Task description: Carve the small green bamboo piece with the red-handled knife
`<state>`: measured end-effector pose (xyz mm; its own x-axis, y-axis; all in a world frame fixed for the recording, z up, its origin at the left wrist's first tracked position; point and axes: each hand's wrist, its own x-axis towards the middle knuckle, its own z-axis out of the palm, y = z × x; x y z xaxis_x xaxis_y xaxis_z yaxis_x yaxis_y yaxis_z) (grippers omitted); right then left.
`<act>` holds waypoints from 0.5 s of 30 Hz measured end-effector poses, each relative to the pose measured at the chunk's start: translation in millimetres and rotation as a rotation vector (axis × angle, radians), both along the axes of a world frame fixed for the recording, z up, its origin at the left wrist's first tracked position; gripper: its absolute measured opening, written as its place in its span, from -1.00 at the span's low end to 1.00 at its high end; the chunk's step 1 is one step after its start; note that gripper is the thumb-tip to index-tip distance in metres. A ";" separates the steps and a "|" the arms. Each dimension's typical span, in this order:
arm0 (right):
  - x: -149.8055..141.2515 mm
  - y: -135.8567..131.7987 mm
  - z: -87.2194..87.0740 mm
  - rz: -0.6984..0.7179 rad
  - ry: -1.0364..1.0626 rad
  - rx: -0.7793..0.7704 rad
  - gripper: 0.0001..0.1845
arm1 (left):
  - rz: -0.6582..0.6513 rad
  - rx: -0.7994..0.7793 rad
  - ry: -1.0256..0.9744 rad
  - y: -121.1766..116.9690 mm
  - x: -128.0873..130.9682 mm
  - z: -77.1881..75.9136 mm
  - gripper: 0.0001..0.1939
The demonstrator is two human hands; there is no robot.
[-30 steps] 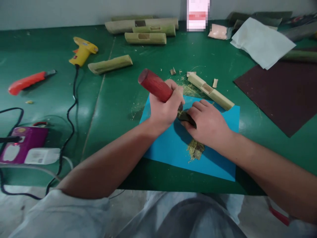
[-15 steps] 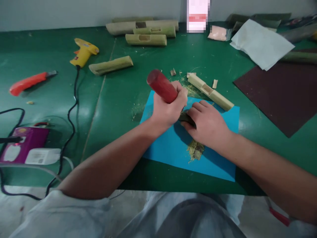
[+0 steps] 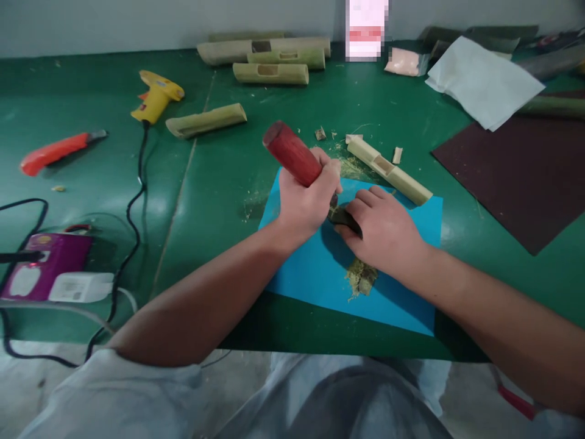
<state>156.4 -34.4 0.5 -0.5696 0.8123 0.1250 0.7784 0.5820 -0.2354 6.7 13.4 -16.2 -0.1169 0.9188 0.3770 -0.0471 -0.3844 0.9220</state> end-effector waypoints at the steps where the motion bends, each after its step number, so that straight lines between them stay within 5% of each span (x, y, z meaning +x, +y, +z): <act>1: -0.2 -0.2 0.5 0.001 -0.001 0.001 -0.77 | -0.001 -0.009 0.007 0.0 -0.5 -0.8 -0.62; 15: -0.4 -1.8 1.2 -0.013 -0.010 0.010 -0.78 | 0.020 -0.007 0.035 -6.9 3.4 10.4 -0.64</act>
